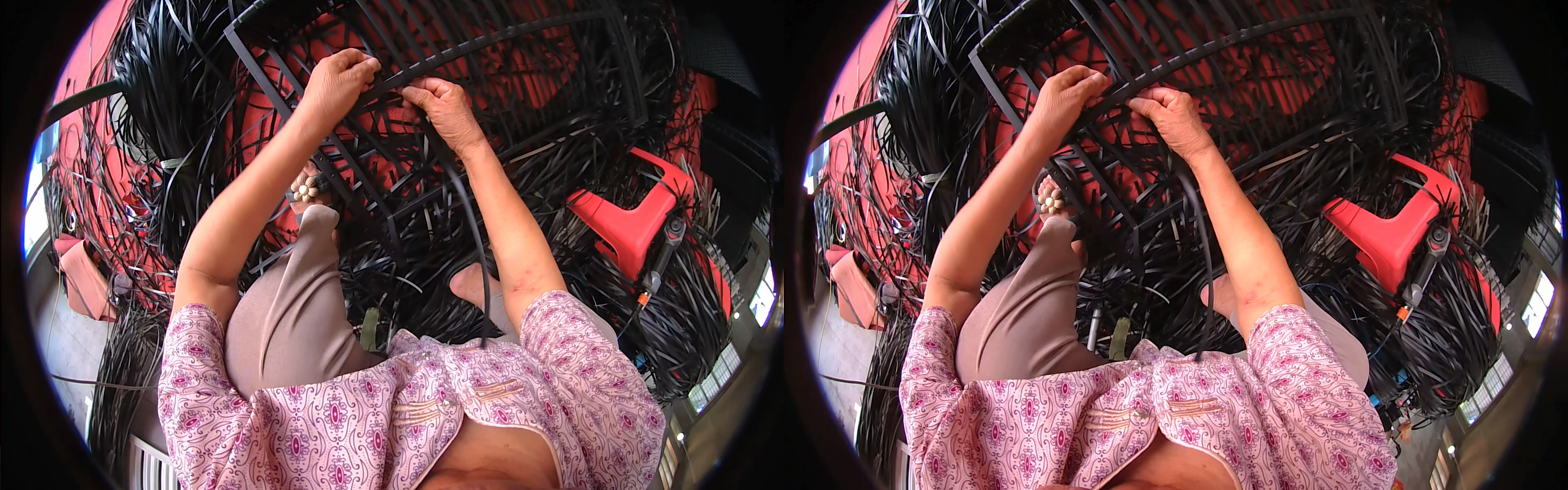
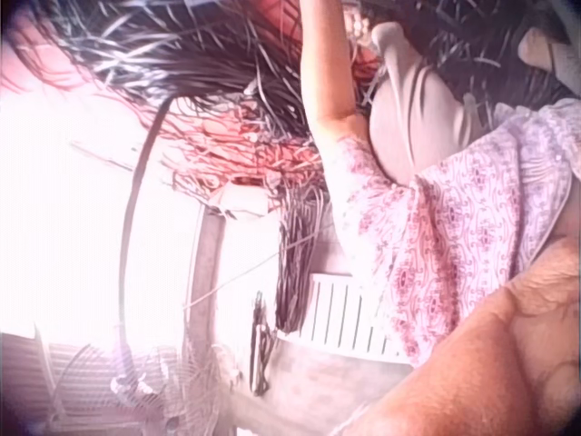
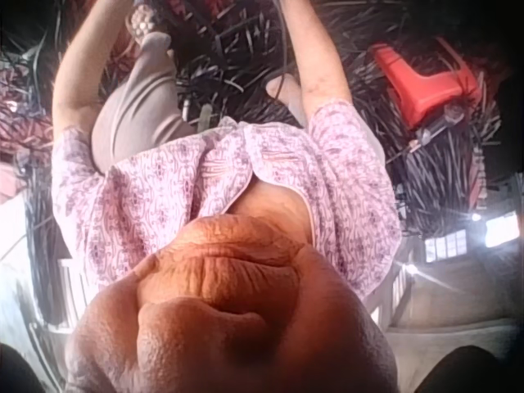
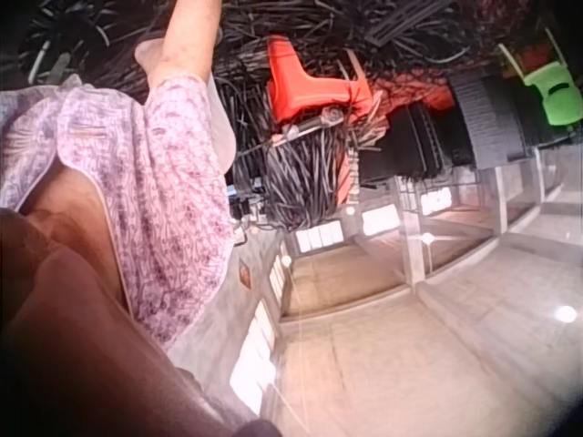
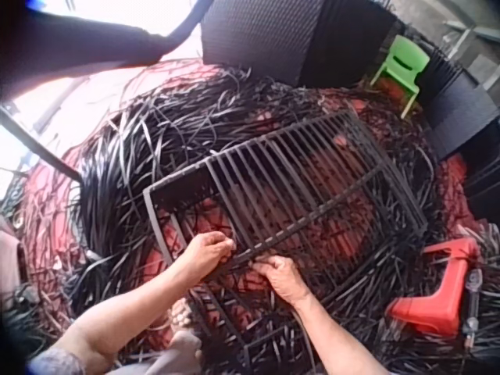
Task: The person weaves black synthetic strips into a metal chair frame, securing them using a pneumatic staple gun and trimming excess material with a pair of shears.
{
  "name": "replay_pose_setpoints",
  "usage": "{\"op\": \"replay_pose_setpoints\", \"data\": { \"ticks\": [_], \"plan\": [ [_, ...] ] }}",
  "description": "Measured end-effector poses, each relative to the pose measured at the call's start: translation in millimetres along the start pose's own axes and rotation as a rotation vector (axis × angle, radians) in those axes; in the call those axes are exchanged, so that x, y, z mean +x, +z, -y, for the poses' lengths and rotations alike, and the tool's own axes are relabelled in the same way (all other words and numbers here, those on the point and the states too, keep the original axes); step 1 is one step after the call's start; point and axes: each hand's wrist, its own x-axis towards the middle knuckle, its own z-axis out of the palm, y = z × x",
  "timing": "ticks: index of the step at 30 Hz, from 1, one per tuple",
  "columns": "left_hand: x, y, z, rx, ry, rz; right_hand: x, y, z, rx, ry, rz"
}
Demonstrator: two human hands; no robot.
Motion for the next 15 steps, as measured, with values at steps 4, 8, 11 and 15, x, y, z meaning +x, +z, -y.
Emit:
{"op": "replay_pose_setpoints", "data": {
  "ticks": [4,8,11,15],
  "plan": [
    [14.0,-6.9,-5.3,0.035,-0.255,0.249,15.5,-26.5,-39.6,-0.04,-0.008,0.051],
    [28.6,-2.9,-15.8,0.047,-0.501,0.479,54.1,-23.0,-37.8,-0.304,-0.162,0.06],
    [36.5,8.2,3.4,-0.14,-0.628,0.547,78.5,-26.2,-38.6,-0.408,-0.239,0.039],
    [60.9,4.7,29.1,-0.55,-0.738,0.511,96.8,-25.6,-28.2,-0.497,-0.335,0.137]
  ]
}}
